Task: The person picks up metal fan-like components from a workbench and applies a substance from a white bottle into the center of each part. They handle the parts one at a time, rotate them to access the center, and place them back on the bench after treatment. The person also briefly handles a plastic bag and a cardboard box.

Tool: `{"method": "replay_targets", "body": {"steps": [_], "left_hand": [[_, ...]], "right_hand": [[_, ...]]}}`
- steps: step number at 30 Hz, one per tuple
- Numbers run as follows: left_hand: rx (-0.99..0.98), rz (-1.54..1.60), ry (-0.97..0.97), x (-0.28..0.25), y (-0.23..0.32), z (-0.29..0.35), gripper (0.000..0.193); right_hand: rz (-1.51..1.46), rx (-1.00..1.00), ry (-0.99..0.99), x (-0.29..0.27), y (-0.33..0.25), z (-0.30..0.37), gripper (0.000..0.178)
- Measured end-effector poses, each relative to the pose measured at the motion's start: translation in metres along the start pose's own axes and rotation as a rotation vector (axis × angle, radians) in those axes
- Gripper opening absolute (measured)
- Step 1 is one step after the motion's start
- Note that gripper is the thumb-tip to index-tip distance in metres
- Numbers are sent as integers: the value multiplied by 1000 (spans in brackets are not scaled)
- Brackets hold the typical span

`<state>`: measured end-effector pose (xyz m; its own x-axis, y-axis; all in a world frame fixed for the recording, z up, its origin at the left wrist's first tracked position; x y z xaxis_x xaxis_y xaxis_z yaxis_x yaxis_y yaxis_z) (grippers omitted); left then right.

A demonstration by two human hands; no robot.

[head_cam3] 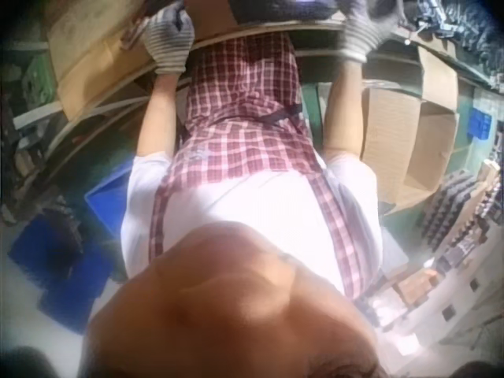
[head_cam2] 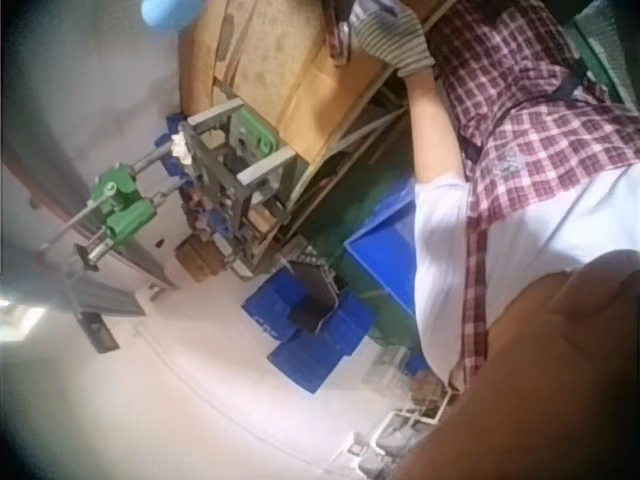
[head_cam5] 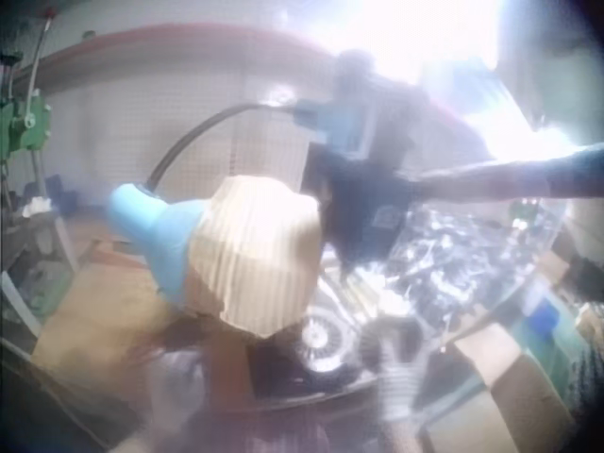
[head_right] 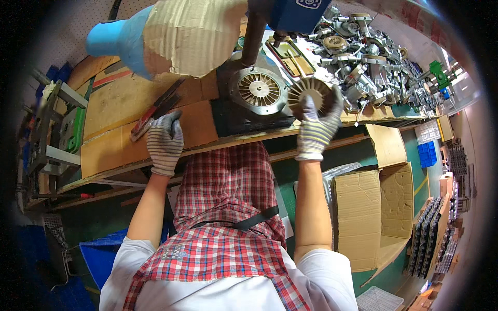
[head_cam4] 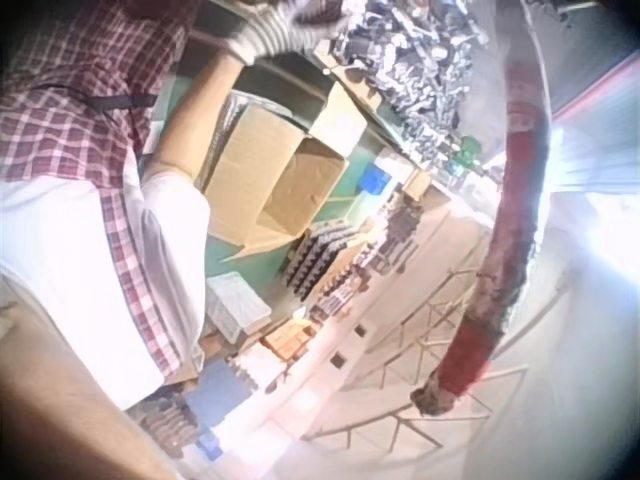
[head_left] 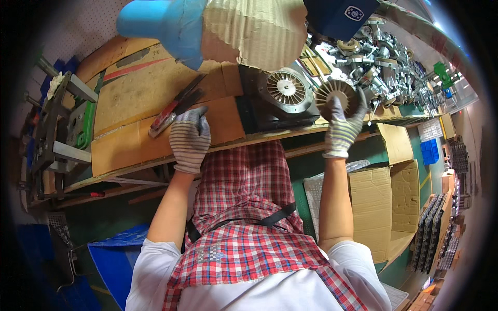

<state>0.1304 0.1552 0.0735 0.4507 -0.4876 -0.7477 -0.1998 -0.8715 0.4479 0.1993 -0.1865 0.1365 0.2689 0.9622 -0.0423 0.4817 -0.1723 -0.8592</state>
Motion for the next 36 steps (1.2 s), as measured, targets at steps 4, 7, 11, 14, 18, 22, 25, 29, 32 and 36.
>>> {"method": "replay_targets", "body": {"steps": [4, 7, 11, 14, 18, 22, 25, 29, 32, 36], "left_hand": [[25, -8, 2, -2, 7, -1, 20], [31, 0, 36, -5, 0, 0, 21], [38, -2, 53, 1, -3, -3, 22], [56, -22, 72, 1, -1, -1, 23], [79, -21, 151, -11, 6, -4, 35], [-159, -529, 174, -29, 18, -10, 49], [-286, -516, -98, -23, -46, -28, 57], [-446, -541, -451, -32, -75, -55, 52], [-504, -580, -464, -23, -85, -64, 43], [-590, -537, -452, -8, -85, -93, 37]], "right_hand": [[246, -6, -699, 128, -15, -6, 43], [755, -201, -841, 211, -36, -14, 41], [908, -197, -856, 256, -8, -63, 44], [940, -181, -884, 264, 2, -82, 46], [968, -141, -949, 244, 7, -77, 50], [1082, -208, -969, 192, -33, -28, 51], [1147, -336, -946, 156, -65, 14, 51], [1016, -398, -939, 121, -64, 53, 52], [855, -466, -915, 104, -69, 73, 52], [788, -452, -914, 98, -75, 90, 47]]}}
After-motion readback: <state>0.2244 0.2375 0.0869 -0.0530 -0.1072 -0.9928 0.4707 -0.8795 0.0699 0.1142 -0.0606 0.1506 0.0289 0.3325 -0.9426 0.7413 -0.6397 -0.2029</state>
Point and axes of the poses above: each hand's wrist, its own z-axis away from the middle knuckle, its own x-axis out of the palm, y = z × x, the point moved 4 cm from there along -z, towards the middle knuckle, and after that the axes turned 15 degrees about -y, right-handed, at the moved point
